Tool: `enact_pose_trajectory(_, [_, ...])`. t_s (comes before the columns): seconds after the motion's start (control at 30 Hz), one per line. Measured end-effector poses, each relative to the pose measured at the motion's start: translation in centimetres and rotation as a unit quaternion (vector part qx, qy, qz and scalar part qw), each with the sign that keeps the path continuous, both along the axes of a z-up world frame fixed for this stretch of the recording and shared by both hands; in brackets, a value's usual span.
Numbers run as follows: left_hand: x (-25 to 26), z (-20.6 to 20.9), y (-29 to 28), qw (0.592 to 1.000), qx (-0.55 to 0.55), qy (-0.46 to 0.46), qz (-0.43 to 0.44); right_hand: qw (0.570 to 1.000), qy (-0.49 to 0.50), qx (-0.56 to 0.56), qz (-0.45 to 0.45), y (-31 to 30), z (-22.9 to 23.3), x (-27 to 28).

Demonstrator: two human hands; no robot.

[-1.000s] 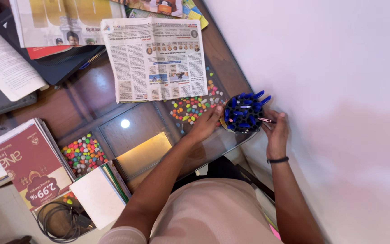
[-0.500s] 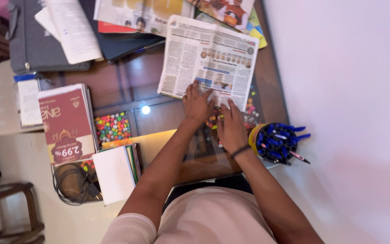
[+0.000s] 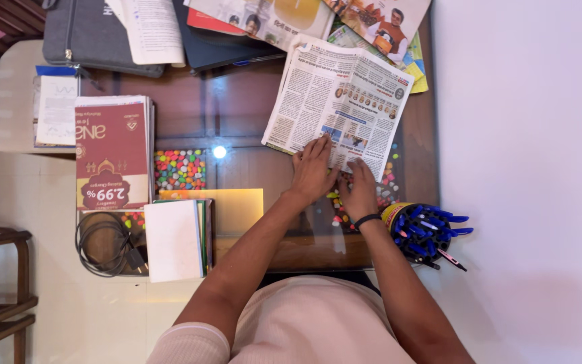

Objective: The person organizes stationery items on a glass table. They pick up and stack books, notebooks, and folders, then place pens into a pen holder. The person also moves a laptop bag and a small fan on the table.

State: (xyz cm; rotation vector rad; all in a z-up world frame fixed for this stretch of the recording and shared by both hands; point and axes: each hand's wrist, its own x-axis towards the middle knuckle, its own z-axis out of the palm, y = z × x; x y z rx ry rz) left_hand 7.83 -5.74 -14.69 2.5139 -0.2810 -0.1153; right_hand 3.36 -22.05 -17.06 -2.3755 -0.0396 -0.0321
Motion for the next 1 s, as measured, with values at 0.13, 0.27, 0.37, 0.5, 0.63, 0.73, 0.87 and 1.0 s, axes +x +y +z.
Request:
enact_pose_trajectory(0.13, [-1.3,0.1,1.6,0.999,-0.004,0.053,0.013,0.983,-0.067,-0.111,-0.128,0.2,-0.1,0.1])
enact_pose_trajectory(0.27, [-3.0,-0.6,3.3,0.999,0.006,0.043,0.0,0.972,-0.022,0.119,-0.199,-1.9,-3.7,1.2])
enact_pose_trajectory(0.37, [-3.7,-0.8,4.2,0.998,-0.036,0.044,0.008,0.914,0.022,0.33,-0.236,-3.6,-7.5,2.8])
enact_pose_trajectory(0.5, [-4.7,0.0,5.4,0.992,-0.105,0.06,0.035,0.881,0.07,0.423,-0.2,-3.7,-7.7,2.5])
enact_pose_trajectory(0.63, [-5.4,2.4,6.9,0.983,-0.166,0.039,0.068,0.85,0.085,0.501,-0.139,-1.1,-1.3,0.4])
enact_pose_trajectory(0.73, [-5.8,5.5,8.3,0.952,-0.28,0.065,0.103,0.782,0.175,0.592,-0.087,0.9,5.7,-1.6])
enact_pose_trajectory(0.87, [-7.8,8.7,11.8,0.906,-0.357,0.162,0.161,0.759,0.201,0.618,-0.033,3.2,10.9,-2.9])
enact_pose_trajectory(1.0, [-10.9,8.4,15.1,0.802,-0.565,0.134,0.143,0.831,0.134,0.538,0.036,7.3,9.0,-2.9])
